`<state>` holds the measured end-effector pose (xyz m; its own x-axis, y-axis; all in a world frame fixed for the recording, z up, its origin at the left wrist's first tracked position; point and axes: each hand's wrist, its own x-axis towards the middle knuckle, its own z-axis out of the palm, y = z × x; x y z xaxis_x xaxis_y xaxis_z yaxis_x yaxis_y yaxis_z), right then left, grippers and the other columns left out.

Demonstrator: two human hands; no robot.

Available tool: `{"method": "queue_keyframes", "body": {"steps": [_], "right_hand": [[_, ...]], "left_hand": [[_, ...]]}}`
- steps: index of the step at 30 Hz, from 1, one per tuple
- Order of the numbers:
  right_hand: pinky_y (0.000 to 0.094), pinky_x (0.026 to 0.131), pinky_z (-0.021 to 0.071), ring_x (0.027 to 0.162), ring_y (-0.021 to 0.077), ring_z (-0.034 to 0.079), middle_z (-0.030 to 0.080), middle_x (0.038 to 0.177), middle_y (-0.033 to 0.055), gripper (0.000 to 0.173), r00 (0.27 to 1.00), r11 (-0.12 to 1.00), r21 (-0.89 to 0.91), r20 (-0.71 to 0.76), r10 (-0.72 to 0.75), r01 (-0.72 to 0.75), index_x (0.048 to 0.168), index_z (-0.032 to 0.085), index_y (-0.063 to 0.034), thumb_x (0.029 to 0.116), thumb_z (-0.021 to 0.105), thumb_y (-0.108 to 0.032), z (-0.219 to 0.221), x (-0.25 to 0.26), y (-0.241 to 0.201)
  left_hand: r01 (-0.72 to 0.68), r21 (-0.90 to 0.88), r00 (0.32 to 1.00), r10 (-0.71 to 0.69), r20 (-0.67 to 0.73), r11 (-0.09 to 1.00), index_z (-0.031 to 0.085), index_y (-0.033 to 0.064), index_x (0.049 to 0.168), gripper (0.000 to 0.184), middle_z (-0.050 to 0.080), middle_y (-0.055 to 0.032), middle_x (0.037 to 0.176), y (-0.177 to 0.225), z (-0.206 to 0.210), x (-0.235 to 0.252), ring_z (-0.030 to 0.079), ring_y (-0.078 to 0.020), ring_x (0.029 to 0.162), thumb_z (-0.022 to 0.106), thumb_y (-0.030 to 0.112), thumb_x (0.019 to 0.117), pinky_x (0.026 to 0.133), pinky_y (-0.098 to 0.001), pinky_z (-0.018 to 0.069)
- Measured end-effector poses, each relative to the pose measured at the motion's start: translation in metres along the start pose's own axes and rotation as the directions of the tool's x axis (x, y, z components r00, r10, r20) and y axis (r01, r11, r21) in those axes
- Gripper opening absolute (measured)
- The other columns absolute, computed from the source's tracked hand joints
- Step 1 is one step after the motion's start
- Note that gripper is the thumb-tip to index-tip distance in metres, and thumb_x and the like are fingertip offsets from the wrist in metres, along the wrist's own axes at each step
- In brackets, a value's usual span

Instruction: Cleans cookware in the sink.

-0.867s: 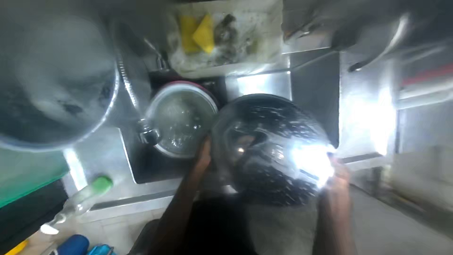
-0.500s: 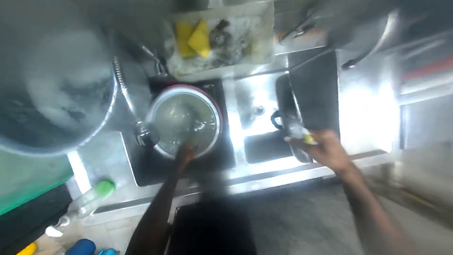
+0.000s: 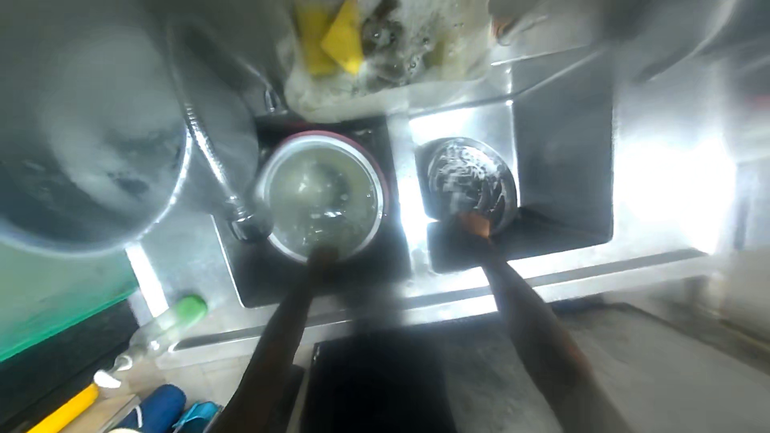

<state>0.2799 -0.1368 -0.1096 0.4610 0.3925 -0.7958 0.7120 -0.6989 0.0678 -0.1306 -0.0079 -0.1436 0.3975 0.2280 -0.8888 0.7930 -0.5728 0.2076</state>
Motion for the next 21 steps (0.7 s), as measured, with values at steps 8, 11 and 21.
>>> {"method": "queue_keyframes", "body": {"steps": [8, 11, 21], "right_hand": [[0.0352, 0.06, 0.0586, 0.064, 0.0154, 0.066, 0.068, 0.077, 0.0057, 0.039, 0.977, 0.255, 0.955, -0.185, 0.104, 0.153, 0.102, 0.067, -0.0022, 0.1054, 0.055, -0.039, -0.043, -0.11, -0.035], [0.0413, 0.073, 0.0633, 0.086, 0.0244, 0.073, 0.073, 0.1, 0.0144, 0.039, 0.971, 0.016, 0.992, 0.127, -0.204, -0.126, 0.122, 0.062, 0.004, 0.1103, 0.042, -0.027, -0.015, -0.168, -0.083], [0.0417, 0.097, 0.0532, 0.112, 0.0296, 0.064, 0.063, 0.126, 0.0256, 0.033, 0.957, 0.237, 0.928, 0.268, 0.113, -0.288, 0.134, 0.057, 0.0071, 0.1075, 0.048, -0.01, 0.057, -0.086, -0.216]], "left_hand": [[0.045, 0.007, 0.998, -0.045, 0.04, 0.999, 0.051, -0.0001, 0.145, 0.043, 0.052, -0.0242, 0.147, 0.02, -0.03, -0.045, 0.049, -0.0431, 0.136, 0.048, 0.003, 0.1019, 0.112, -0.0579, 0.0389], [0.006, -0.065, 0.999, -0.01, -0.053, 0.998, 0.058, -0.0017, 0.137, 0.039, 0.06, -0.0265, 0.136, 0.037, -0.044, -0.064, 0.057, -0.0458, 0.127, 0.052, 0.003, 0.099, 0.105, -0.0596, 0.045], [0.043, -0.016, 0.996, -0.044, -0.077, 0.999, 0.059, 0.0009, 0.134, 0.038, 0.066, -0.0243, 0.123, 0.04, -0.034, -0.074, 0.063, -0.0427, 0.116, 0.053, 0.004, 0.0974, 0.098, -0.0568, 0.0496]]}}
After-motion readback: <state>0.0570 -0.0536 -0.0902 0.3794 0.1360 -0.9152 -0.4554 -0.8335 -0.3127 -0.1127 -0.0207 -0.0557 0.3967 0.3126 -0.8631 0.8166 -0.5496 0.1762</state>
